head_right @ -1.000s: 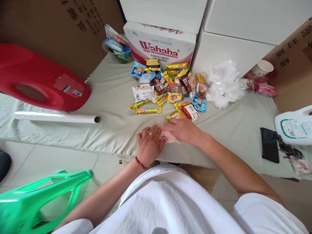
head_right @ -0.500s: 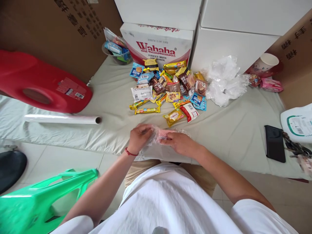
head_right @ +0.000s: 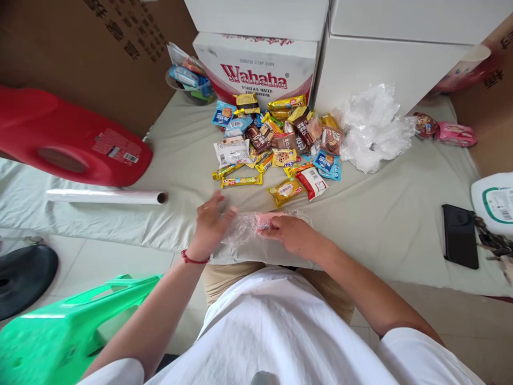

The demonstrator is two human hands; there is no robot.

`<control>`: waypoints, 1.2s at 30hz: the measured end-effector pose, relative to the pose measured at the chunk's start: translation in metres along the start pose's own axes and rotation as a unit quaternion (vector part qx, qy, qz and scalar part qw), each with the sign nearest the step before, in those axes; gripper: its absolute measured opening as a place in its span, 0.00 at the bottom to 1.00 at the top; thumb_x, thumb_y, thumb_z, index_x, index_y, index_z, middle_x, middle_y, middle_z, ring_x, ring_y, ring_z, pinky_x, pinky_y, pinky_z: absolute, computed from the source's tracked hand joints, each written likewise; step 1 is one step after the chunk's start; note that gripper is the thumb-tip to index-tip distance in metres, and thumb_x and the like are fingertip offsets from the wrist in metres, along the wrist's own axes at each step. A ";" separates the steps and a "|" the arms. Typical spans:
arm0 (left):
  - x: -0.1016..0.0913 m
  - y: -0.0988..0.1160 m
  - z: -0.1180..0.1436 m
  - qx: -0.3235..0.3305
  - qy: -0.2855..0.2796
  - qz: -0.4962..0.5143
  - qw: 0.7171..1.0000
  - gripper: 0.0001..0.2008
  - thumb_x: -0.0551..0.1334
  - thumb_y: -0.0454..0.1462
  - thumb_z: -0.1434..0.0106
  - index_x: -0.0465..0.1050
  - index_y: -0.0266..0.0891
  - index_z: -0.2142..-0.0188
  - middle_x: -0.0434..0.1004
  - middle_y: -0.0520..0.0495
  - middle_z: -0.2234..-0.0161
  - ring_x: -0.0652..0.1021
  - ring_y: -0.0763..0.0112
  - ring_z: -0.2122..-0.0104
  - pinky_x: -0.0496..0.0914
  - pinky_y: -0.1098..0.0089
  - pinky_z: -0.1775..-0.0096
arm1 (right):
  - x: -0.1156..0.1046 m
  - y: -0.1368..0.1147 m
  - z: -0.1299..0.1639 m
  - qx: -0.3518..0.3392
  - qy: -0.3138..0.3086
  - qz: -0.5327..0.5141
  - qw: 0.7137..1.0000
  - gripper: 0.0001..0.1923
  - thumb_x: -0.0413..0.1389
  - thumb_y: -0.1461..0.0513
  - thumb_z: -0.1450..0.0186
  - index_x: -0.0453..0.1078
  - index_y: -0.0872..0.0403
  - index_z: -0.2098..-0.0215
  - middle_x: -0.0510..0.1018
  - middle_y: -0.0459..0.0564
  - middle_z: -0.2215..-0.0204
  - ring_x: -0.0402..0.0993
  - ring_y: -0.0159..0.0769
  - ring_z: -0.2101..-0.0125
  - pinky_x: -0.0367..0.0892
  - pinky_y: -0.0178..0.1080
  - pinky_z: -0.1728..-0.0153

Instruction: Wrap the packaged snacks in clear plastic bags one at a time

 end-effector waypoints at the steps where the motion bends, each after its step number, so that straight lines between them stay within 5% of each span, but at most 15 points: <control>1: 0.003 0.005 0.002 0.025 -0.041 -0.067 0.997 0.24 0.69 0.54 0.46 0.77 0.43 0.57 0.74 0.37 0.42 0.65 0.43 0.36 0.65 0.46 0.41 | -0.001 0.000 0.001 -0.001 0.004 -0.011 1.000 0.26 0.51 0.69 0.29 0.73 0.42 0.38 0.78 0.53 0.56 0.74 0.41 0.59 0.68 0.40 0.58; 4: 0.002 0.017 0.016 0.062 -0.113 -0.120 0.984 0.13 0.70 0.48 0.47 0.77 0.43 0.68 0.78 0.39 0.48 0.72 0.45 0.44 0.70 0.51 0.47 | -0.004 -0.002 0.004 0.001 0.023 -0.050 0.998 0.25 0.51 0.68 0.29 0.75 0.44 0.39 0.78 0.54 0.55 0.74 0.42 0.56 0.70 0.41 0.55; 6: 0.001 0.026 0.028 0.049 -0.132 -0.072 0.987 0.09 0.65 0.45 0.41 0.74 0.43 0.71 0.80 0.45 0.63 0.78 0.58 0.60 0.73 0.61 0.59 | -0.005 -0.003 0.004 -0.001 0.033 -0.064 0.997 0.24 0.52 0.68 0.30 0.75 0.45 0.39 0.78 0.55 0.56 0.75 0.42 0.57 0.71 0.43 0.54; 9: 0.019 0.044 0.042 0.009 -0.171 0.018 0.985 0.07 0.62 0.42 0.36 0.72 0.44 0.69 0.73 0.53 0.77 0.74 0.68 0.76 0.68 0.69 0.71 | -0.006 -0.006 0.002 -0.017 0.053 -0.079 0.995 0.23 0.52 0.69 0.31 0.76 0.48 0.41 0.78 0.57 0.55 0.75 0.44 0.55 0.72 0.46 0.52; 15: 0.063 0.069 0.046 0.110 -0.114 -0.044 0.986 0.14 0.53 0.36 0.29 0.77 0.41 0.65 0.81 0.46 0.67 0.79 0.65 0.66 0.69 0.66 0.62 | -0.021 -0.008 0.020 -0.038 0.117 -0.155 0.980 0.17 0.52 0.65 0.29 0.78 0.52 0.47 0.79 0.57 0.53 0.75 0.44 0.51 0.71 0.46 0.49; 18: 0.068 0.061 0.044 0.122 -0.089 -0.118 0.981 0.12 0.56 0.38 0.28 0.80 0.43 0.58 0.80 0.45 0.65 0.78 0.63 0.65 0.68 0.66 0.64 | -0.035 0.016 0.041 0.112 0.243 -0.167 0.949 0.17 0.48 0.58 0.25 0.76 0.49 0.45 0.80 0.53 0.58 0.76 0.43 0.57 0.72 0.44 0.52; 21: 0.066 0.055 0.042 0.129 -0.036 -0.161 0.978 0.10 0.61 0.42 0.31 0.81 0.44 0.58 0.77 0.43 0.64 0.76 0.58 0.61 0.69 0.62 0.61 | -0.036 0.044 0.061 0.302 0.341 -0.053 0.889 0.23 0.55 0.50 0.29 0.72 0.52 0.41 0.76 0.59 0.55 0.72 0.51 0.53 0.69 0.50 0.50; 23: 0.064 0.051 0.039 0.118 0.012 -0.178 0.977 0.15 0.66 0.45 0.36 0.79 0.42 0.53 0.76 0.39 0.57 0.74 0.51 0.55 0.70 0.55 0.55 | -0.025 0.052 0.061 0.344 0.306 -0.004 0.888 0.29 0.60 0.48 0.33 0.69 0.54 0.39 0.74 0.62 0.51 0.68 0.55 0.50 0.67 0.53 0.48; 25: 0.065 0.047 0.037 0.094 0.025 -0.188 0.977 0.23 0.69 0.49 0.41 0.76 0.39 0.50 0.74 0.34 0.50 0.72 0.45 0.49 0.70 0.49 0.51 | -0.014 0.053 0.056 0.353 0.245 0.004 0.903 0.22 0.60 0.51 0.32 0.73 0.54 0.45 0.74 0.61 0.52 0.67 0.55 0.51 0.67 0.53 0.49; 27: 0.069 0.045 0.036 0.085 0.005 -0.181 0.980 0.22 0.70 0.50 0.43 0.76 0.40 0.54 0.72 0.33 0.46 0.69 0.41 0.44 0.69 0.44 0.48 | -0.008 0.048 0.053 0.354 0.206 0.011 0.912 0.11 0.57 0.56 0.31 0.75 0.53 0.55 0.74 0.60 0.54 0.67 0.53 0.52 0.68 0.51 0.51; 30: 0.070 0.053 0.038 0.112 0.006 -0.135 0.984 0.15 0.71 0.46 0.44 0.74 0.41 0.62 0.68 0.35 0.42 0.66 0.41 0.40 0.68 0.45 0.46 | -0.009 0.035 0.053 0.363 0.194 0.028 0.911 0.07 0.55 0.62 0.31 0.74 0.52 0.58 0.73 0.60 0.51 0.70 0.50 0.55 0.69 0.46 0.56; 33: 0.071 0.068 0.047 0.152 0.006 -0.064 0.986 0.09 0.67 0.37 0.42 0.71 0.41 0.62 0.73 0.39 0.50 0.75 0.55 0.51 0.73 0.57 0.53 | -0.008 0.027 0.055 0.377 0.186 -0.007 0.907 0.09 0.50 0.62 0.29 0.71 0.51 0.57 0.77 0.57 0.58 0.74 0.45 0.64 0.68 0.41 0.65; 36: 0.077 0.084 0.064 0.244 0.009 -0.055 0.968 0.06 0.63 0.33 0.39 0.71 0.41 0.61 0.75 0.43 0.59 0.77 0.62 0.60 0.71 0.63 0.60 | -0.001 0.023 0.052 0.367 0.212 -0.148 0.894 0.10 0.46 0.60 0.28 0.68 0.50 0.58 0.77 0.51 0.69 0.75 0.44 0.68 0.68 0.41 0.67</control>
Point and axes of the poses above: each hand's wrist, its own z-axis away from the middle knuckle, its own x-axis out of the palm, y = z × x, the point moved 5 cm from there along -z, towards the middle knuckle
